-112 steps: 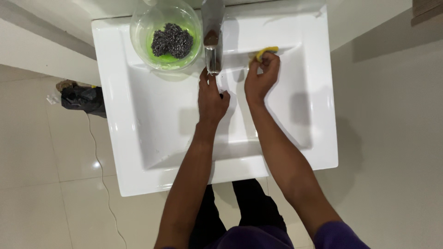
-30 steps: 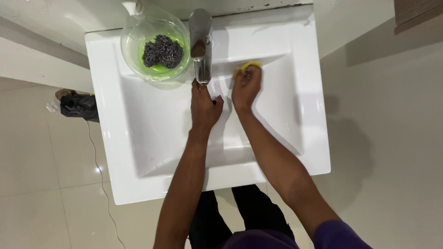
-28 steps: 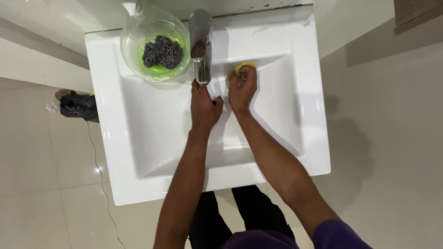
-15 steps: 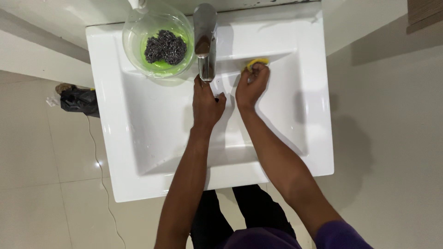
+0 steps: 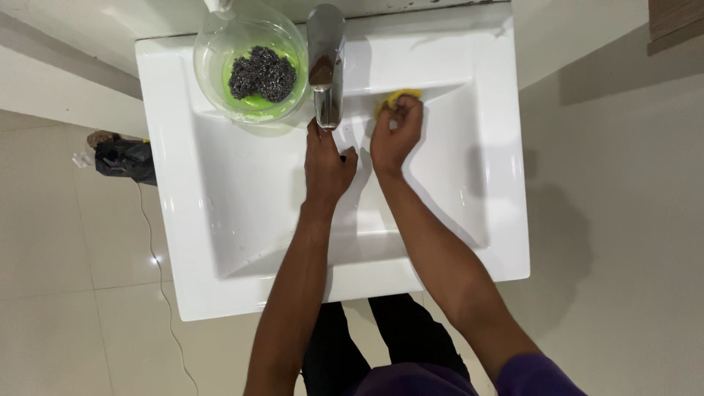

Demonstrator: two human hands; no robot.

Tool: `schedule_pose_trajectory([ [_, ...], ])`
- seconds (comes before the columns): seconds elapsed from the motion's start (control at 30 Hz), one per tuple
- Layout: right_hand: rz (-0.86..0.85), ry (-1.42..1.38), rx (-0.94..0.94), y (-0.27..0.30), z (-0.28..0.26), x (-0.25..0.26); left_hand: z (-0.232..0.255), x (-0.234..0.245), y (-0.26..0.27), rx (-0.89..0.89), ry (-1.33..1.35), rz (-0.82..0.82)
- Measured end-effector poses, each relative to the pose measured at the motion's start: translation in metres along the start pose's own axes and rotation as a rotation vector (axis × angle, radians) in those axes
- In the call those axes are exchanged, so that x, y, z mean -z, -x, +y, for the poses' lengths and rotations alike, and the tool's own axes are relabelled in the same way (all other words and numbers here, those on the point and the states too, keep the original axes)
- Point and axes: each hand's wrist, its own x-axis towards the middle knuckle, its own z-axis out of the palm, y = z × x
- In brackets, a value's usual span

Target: The person cleans a sink and a faucet using a sponge and a small brush.

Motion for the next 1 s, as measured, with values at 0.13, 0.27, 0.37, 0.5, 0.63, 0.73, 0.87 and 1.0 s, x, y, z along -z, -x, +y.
schedule_pose_trajectory([
  [0.13, 0.005, 0.095, -0.016, -0.002, 0.003, 0.006, 0.0, -0.001, 0.0, 0.025, -0.011, -0.015],
  [0.27, -0.124, 0.108, -0.025, 0.003, -0.004, 0.006, -0.003, -0.003, -0.001, 0.02, -0.011, -0.017],
  [0.37, -0.225, 0.126, 0.111, 0.009, -0.018, 0.003, -0.003, -0.003, 0.001, 0.031, -0.008, -0.028],
  [0.5, -0.29, 0.158, 0.287, 0.003, -0.034, 0.0, -0.001, -0.001, 0.002, 0.007, 0.018, -0.014],
  [0.63, -0.156, 0.156, 0.187, -0.009, -0.034, 0.005, 0.002, 0.001, 0.0, 0.02, 0.007, -0.013],
  [0.73, -0.08, 0.121, 0.108, -0.009, -0.027, 0.008, 0.005, 0.002, -0.001, 0.055, 0.029, -0.027],
  [0.87, -0.109, 0.173, 0.135, -0.003, -0.023, 0.005, 0.006, 0.003, -0.002, 0.067, 0.021, -0.029],
  [1.0, -0.157, 0.174, 0.128, -0.004, -0.026, 0.007, 0.003, 0.0, 0.0, 0.069, 0.007, -0.038],
])
